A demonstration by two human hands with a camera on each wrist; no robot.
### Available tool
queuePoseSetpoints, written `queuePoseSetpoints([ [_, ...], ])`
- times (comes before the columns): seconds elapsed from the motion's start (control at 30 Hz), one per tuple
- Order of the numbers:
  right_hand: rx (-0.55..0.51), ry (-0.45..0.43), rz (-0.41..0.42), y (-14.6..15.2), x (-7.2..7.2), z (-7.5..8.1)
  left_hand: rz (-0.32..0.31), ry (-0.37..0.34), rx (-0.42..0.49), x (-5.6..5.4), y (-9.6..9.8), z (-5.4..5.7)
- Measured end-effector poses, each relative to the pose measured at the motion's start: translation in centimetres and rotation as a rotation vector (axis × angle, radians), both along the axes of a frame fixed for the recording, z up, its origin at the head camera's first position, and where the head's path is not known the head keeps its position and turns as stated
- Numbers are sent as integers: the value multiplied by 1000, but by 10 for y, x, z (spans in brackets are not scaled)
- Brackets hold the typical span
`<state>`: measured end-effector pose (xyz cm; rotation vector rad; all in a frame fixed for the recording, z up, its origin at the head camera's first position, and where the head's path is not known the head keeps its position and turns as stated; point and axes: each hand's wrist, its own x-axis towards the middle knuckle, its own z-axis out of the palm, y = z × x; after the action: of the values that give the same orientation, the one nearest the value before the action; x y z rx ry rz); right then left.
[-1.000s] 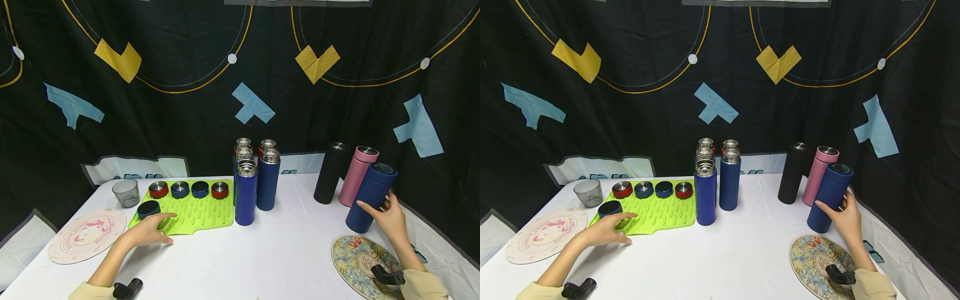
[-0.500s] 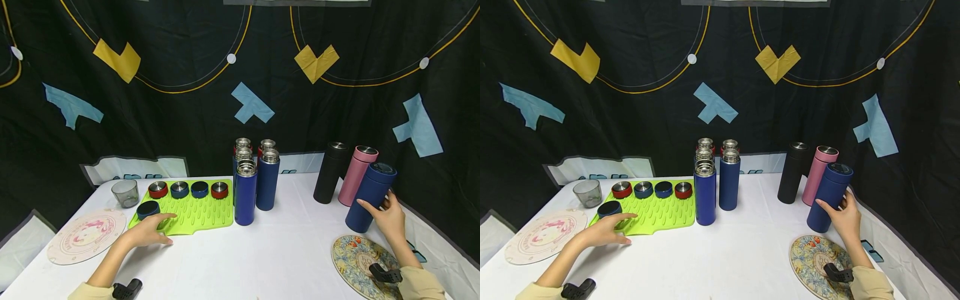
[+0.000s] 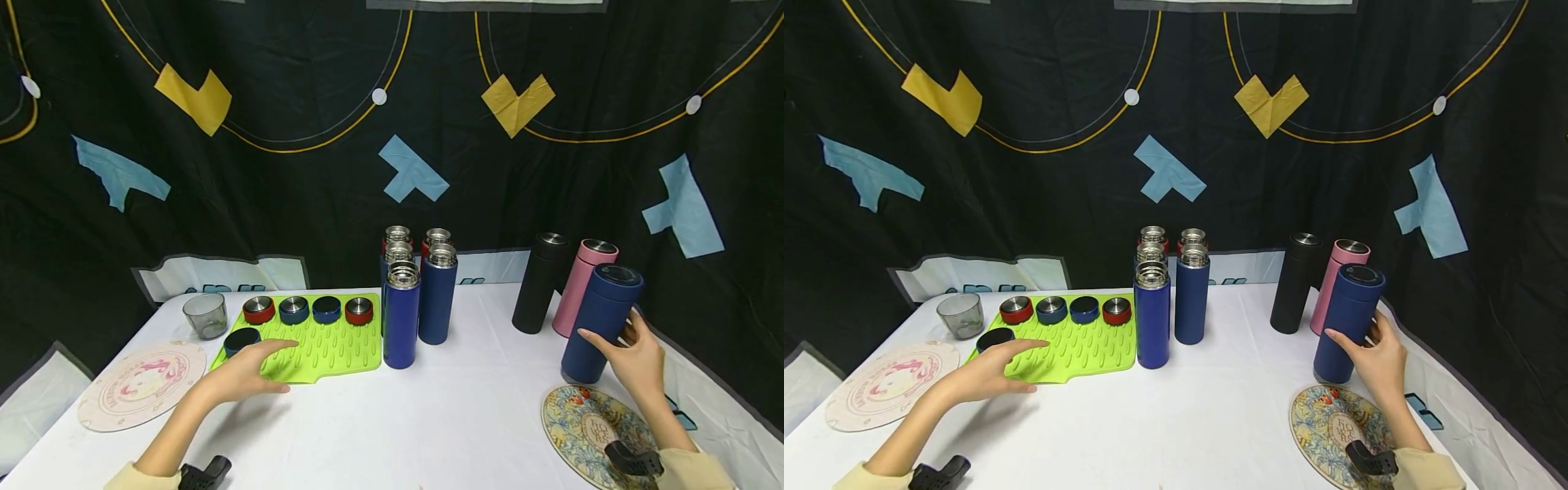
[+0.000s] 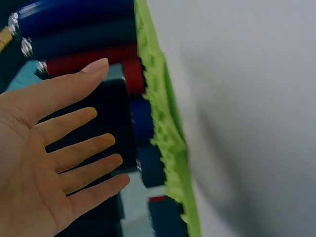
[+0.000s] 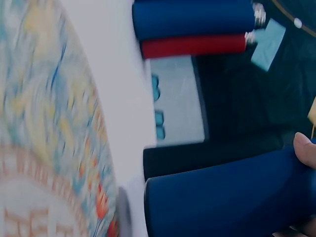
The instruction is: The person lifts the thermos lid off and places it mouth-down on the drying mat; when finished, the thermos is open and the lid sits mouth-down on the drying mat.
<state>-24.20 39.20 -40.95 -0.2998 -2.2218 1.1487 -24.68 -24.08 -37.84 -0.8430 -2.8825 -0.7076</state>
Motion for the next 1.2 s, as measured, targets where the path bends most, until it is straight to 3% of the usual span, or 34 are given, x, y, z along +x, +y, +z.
queuePoseSetpoints([
  [0.13,23,-15,87,-38,27,33,-28,37,27,6,14,11],
  [0.3,99,7,180,-66,40,42,-47,76,59,15,34,23],
  [0.5,141,69,292,-97,46,40,-54,87,77,26,57,38],
  [0.77,105,72,469,-144,49,41,-96,134,110,37,79,56],
  [1.0,29,113,640,-179,49,45,-148,167,178,43,99,73],
  [1.2,27,132,744,-204,47,51,-185,204,211,43,111,83],
])
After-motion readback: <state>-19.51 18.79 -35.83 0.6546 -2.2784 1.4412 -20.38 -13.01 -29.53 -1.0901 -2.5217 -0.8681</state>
